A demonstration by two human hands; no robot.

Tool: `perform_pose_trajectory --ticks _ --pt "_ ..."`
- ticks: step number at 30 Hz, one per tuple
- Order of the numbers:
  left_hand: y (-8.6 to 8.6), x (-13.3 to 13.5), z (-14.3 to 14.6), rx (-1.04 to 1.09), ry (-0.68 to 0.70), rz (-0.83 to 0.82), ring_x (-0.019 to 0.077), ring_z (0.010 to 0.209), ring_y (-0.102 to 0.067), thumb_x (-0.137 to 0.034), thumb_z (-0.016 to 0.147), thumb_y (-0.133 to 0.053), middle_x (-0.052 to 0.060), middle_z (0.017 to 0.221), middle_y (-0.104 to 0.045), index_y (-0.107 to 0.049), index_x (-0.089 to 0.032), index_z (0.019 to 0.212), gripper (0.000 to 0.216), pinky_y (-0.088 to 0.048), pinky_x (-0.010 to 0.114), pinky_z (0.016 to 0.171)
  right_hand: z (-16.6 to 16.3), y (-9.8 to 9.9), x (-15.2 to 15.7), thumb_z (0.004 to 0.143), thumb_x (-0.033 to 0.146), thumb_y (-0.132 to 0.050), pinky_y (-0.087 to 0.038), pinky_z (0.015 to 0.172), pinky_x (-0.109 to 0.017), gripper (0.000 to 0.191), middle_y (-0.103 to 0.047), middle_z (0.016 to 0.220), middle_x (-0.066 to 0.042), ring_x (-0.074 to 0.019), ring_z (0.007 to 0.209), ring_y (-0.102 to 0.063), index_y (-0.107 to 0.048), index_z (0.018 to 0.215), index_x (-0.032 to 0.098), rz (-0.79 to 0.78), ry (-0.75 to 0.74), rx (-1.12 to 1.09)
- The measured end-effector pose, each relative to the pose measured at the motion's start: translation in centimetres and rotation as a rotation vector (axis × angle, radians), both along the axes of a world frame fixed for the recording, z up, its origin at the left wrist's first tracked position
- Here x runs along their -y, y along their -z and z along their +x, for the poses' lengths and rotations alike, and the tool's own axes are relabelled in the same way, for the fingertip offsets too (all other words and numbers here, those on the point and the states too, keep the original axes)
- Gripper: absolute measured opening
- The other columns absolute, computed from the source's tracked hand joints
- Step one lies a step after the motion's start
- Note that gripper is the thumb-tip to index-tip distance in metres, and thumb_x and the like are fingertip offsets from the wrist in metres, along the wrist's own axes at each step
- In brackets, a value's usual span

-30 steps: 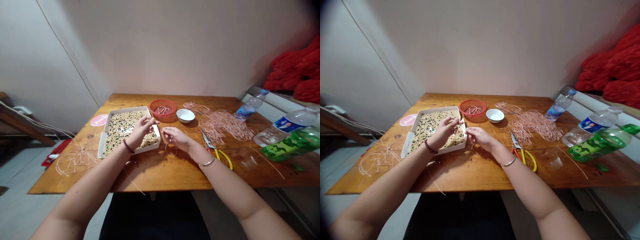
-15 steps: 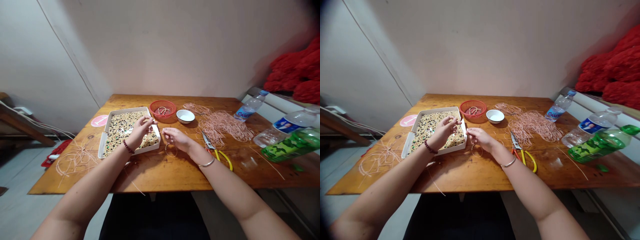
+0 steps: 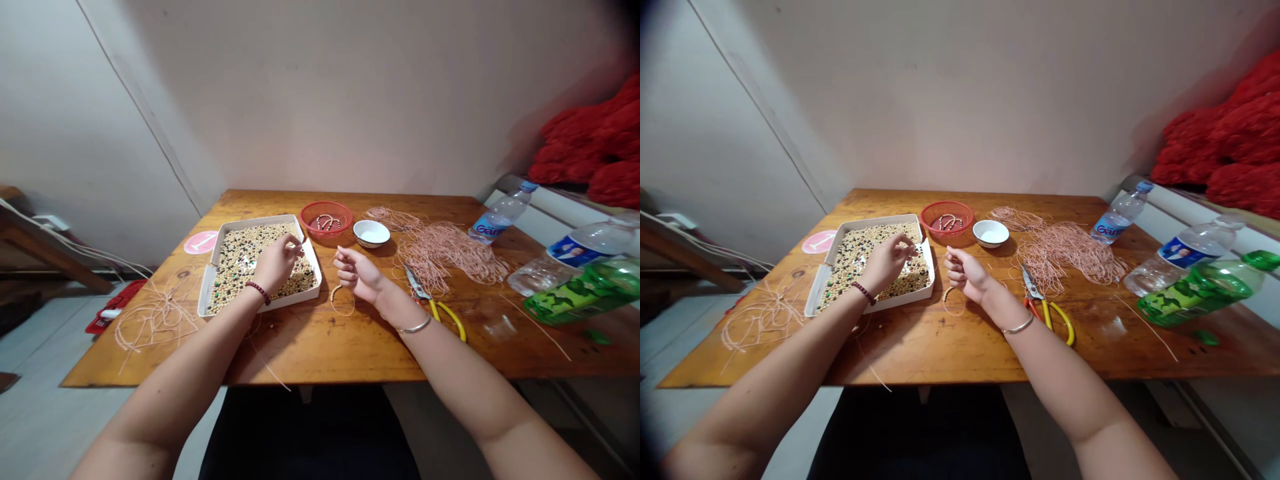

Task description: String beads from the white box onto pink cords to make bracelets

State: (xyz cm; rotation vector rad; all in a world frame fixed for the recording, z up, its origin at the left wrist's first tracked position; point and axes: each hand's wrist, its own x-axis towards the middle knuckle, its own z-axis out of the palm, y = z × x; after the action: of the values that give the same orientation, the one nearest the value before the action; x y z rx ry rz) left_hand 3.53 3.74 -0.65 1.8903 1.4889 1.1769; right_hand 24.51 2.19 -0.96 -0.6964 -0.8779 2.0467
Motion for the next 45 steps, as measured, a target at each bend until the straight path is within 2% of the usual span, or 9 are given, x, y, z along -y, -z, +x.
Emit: perform_pose_trajectory --ticks 5,10,18,29,36,41,45 --pt "0.2 -0.1 -0.3 0.013 -0.008 -0.025 0.0188 0.060 -0.065 -0.031 0.079 -0.064 0.005 0.071 -0.071 -0.061 -0.022 0.082 0.010 -0.041 0.024 0.054 0.1 -0.1 0.0 0.084 0.034 -0.056 -0.011 0.036 -0.018 0.028 -0.025 0.053 0.010 -0.0045 0.040 -0.007 -0.039 0.068 0.019 0.006 0.052 -0.047" --pt "0.6 -0.5 -0.3 0.003 -0.005 -0.026 0.0186 0.060 -0.065 -0.029 0.076 -0.065 0.005 0.070 -0.070 -0.060 -0.021 0.078 0.009 -0.041 0.024 0.053 0.0 -0.3 -0.1 0.086 0.027 -0.054 -0.019 0.037 -0.016 0.015 -0.034 0.058 0.007 -0.0054 0.041 -0.018 -0.047 0.075 0.019 -0.004 0.111 -0.074" --pt "1.0 -0.7 -0.4 -0.009 0.016 -0.023 0.0175 0.058 -0.063 -0.026 0.077 -0.063 0.005 0.069 -0.069 -0.061 -0.021 0.077 0.005 -0.041 0.023 0.054 0.1 -0.3 -0.1 0.087 0.024 -0.051 -0.010 0.034 -0.016 0.013 -0.032 0.057 0.008 -0.0053 0.040 -0.010 -0.046 0.075 0.019 -0.067 0.106 -0.093" --pt "0.9 -0.7 -0.3 -0.132 0.018 -0.070 0.0198 0.065 -0.066 -0.026 0.083 -0.054 0.007 0.075 -0.071 -0.058 -0.021 0.083 0.007 -0.044 0.025 0.056 0.2 -0.5 0.0 0.087 0.023 -0.049 -0.011 0.033 -0.015 0.016 -0.032 0.056 0.008 -0.0043 0.039 -0.011 -0.045 0.073 0.018 -0.104 0.109 -0.111" --pt "0.6 -0.3 0.0 -0.373 -0.014 -0.030 0.0171 0.072 -0.065 -0.028 0.085 -0.051 0.006 0.085 -0.071 -0.060 -0.019 0.089 0.013 -0.044 0.024 0.063 0.2 -0.6 0.1 0.088 0.022 -0.048 -0.013 0.033 -0.014 0.015 -0.033 0.054 0.009 -0.0035 0.037 -0.014 -0.045 0.075 0.018 -0.107 0.084 -0.132" --pt "-0.8 -0.2 -0.6 -0.580 -0.050 -0.025 0.0174 0.077 -0.063 -0.031 0.085 -0.052 0.004 0.088 -0.070 -0.062 -0.020 0.087 0.015 -0.043 0.024 0.066 0.3 -0.3 -0.1 0.088 0.022 -0.048 -0.013 0.033 -0.015 0.015 -0.033 0.054 0.009 -0.0033 0.036 -0.015 -0.045 0.075 0.018 -0.100 0.073 -0.150" --pt "-2.0 0.0 -1.9 -0.781 -0.091 -0.124 0.0198 0.078 -0.063 -0.040 0.084 -0.053 0.004 0.088 -0.070 -0.064 -0.021 0.088 0.022 -0.045 0.026 0.066 0.3 0.0 -0.2 0.089 0.021 -0.045 -0.013 0.033 -0.015 0.016 -0.034 0.054 0.009 -0.0035 0.036 -0.015 -0.045 0.074 0.017 -0.095 0.066 -0.158"
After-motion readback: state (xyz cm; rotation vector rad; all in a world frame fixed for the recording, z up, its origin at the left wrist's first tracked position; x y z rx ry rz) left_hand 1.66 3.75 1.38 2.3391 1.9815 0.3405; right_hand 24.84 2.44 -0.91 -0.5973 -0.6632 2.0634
